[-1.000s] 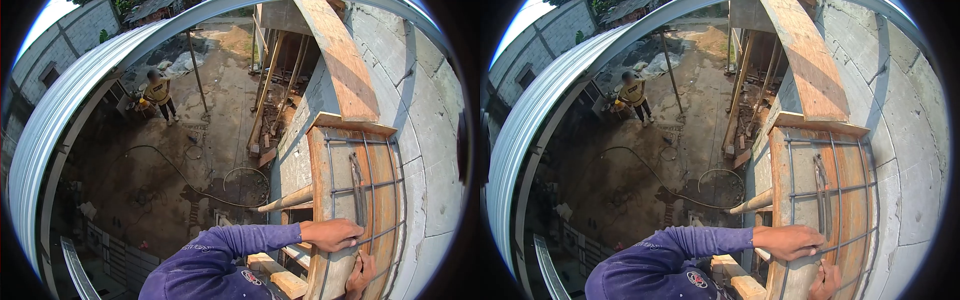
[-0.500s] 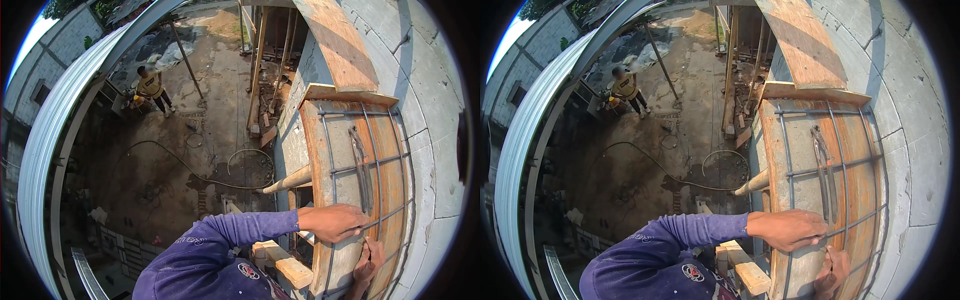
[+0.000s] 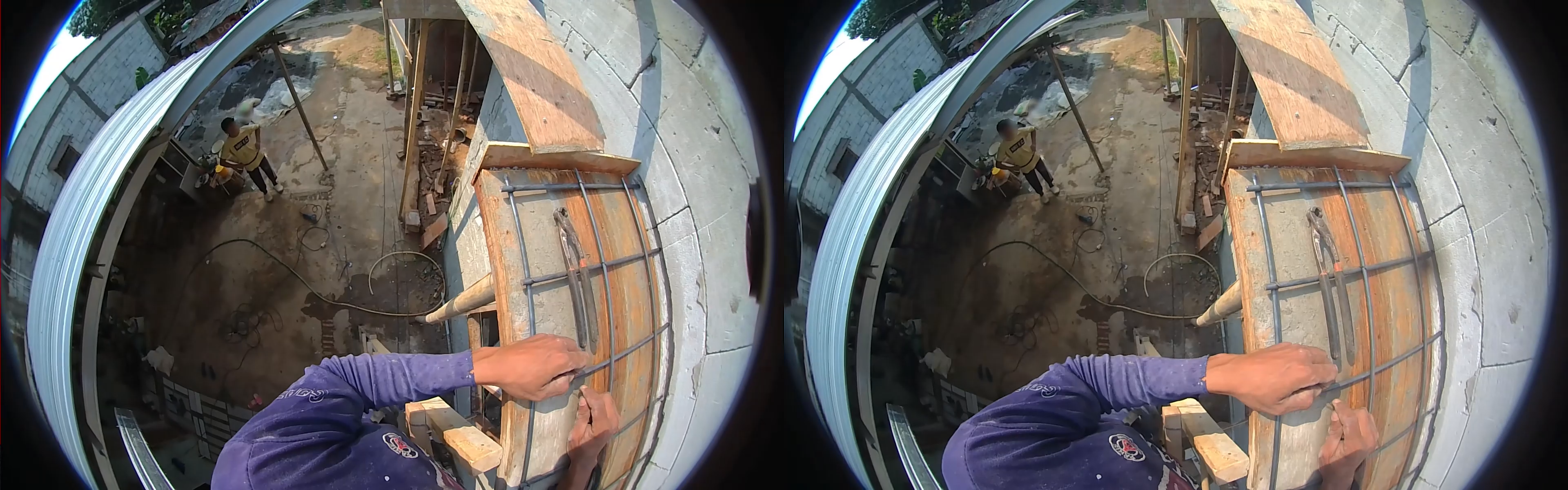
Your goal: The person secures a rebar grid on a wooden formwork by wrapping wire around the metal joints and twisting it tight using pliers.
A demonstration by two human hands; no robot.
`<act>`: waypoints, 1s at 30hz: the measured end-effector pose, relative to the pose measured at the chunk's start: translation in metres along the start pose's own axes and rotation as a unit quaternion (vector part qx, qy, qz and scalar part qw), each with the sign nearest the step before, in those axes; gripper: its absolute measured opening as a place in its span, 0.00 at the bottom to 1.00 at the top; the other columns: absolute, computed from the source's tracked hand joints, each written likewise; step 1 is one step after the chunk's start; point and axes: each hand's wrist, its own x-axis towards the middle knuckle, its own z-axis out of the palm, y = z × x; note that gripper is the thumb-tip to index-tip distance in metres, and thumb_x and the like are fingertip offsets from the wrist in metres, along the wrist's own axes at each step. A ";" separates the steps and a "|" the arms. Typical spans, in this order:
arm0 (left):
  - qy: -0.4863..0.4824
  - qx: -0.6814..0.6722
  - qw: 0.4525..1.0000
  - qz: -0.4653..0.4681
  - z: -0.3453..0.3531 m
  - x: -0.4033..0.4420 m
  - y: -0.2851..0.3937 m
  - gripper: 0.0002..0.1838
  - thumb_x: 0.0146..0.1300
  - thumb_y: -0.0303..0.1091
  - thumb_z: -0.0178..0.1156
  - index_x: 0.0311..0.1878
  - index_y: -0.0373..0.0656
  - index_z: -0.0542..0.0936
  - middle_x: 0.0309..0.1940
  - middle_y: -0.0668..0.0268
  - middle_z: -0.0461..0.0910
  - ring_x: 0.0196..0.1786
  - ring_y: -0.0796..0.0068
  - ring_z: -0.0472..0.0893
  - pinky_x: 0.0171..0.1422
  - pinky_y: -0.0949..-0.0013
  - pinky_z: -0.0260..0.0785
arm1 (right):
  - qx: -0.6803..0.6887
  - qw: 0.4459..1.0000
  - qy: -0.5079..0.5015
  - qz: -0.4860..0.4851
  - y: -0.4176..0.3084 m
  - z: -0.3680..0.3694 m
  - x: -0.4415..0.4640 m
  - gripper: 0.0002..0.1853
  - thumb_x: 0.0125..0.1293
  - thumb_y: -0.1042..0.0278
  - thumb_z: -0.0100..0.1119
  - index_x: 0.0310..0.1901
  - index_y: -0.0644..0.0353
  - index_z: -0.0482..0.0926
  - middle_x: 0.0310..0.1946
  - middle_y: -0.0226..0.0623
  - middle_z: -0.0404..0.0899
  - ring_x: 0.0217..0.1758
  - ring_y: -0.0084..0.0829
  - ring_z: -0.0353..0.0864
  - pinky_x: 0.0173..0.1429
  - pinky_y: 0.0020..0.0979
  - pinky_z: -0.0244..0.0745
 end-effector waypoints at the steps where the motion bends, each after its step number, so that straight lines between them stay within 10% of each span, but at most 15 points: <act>1: -0.002 0.002 1.000 -0.009 0.000 -0.001 0.000 0.09 0.59 0.28 0.56 0.40 0.33 0.74 0.33 0.49 0.74 0.40 0.41 0.77 0.45 0.43 0.68 | 0.003 0.999 -0.022 0.024 -0.004 -0.001 0.001 0.09 0.70 0.75 0.60 0.48 0.64 0.85 0.26 0.44 0.73 0.28 0.45 0.72 0.34 0.43 0.66; 30: 0.094 0.057 0.994 0.006 0.006 -0.005 -0.002 0.09 0.64 0.31 0.58 0.42 0.34 0.77 0.32 0.50 0.76 0.39 0.41 0.78 0.45 0.45 0.69 | 0.062 0.996 -0.021 0.066 -0.005 -0.006 -0.002 0.11 0.77 0.68 0.58 0.51 0.66 0.85 0.33 0.45 0.79 0.34 0.40 0.77 0.41 0.36 0.71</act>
